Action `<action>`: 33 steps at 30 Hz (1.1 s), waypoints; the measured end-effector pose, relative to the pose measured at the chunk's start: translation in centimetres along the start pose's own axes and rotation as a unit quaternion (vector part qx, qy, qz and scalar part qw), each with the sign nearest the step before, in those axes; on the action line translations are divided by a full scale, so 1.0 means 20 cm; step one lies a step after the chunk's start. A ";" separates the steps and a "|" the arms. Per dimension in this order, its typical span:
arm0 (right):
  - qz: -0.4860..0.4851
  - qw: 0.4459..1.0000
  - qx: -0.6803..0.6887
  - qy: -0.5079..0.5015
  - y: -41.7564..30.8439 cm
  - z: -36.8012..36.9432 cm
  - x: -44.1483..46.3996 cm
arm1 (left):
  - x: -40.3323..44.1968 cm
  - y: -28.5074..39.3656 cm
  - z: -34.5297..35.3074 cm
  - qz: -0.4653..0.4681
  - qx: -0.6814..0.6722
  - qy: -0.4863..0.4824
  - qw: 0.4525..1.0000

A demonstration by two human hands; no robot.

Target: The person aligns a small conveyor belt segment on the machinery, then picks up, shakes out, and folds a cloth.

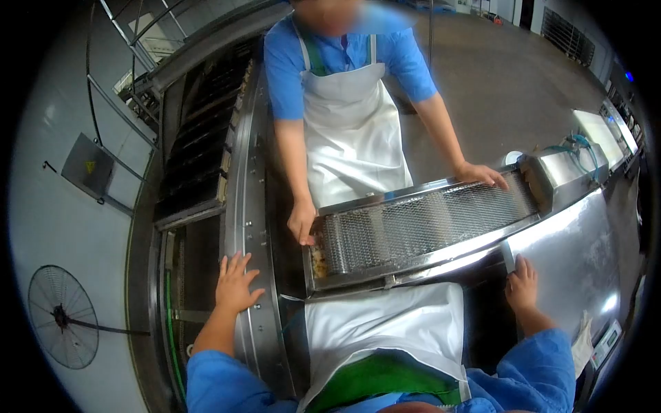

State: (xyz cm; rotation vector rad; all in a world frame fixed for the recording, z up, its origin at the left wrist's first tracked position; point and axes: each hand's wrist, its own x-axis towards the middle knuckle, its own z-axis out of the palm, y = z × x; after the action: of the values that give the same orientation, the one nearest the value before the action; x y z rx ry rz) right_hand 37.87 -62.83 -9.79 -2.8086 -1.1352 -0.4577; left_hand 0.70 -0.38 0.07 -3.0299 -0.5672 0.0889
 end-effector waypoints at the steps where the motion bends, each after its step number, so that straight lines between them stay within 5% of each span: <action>1: 0.001 1.000 -0.001 -0.004 0.00 0.00 0.00 | 0.00 0.00 0.00 -0.001 0.003 -0.007 1.000; 33: 0.051 0.989 -0.080 -0.114 -0.04 -0.04 0.02 | -0.01 0.01 -0.01 -0.044 0.046 -0.058 0.996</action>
State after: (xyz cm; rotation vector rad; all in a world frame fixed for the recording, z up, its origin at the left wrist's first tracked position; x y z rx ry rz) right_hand 37.39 -62.15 -8.90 -3.1063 -1.0271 -0.2341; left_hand 0.64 -0.65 0.29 -2.9200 -0.6849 0.2789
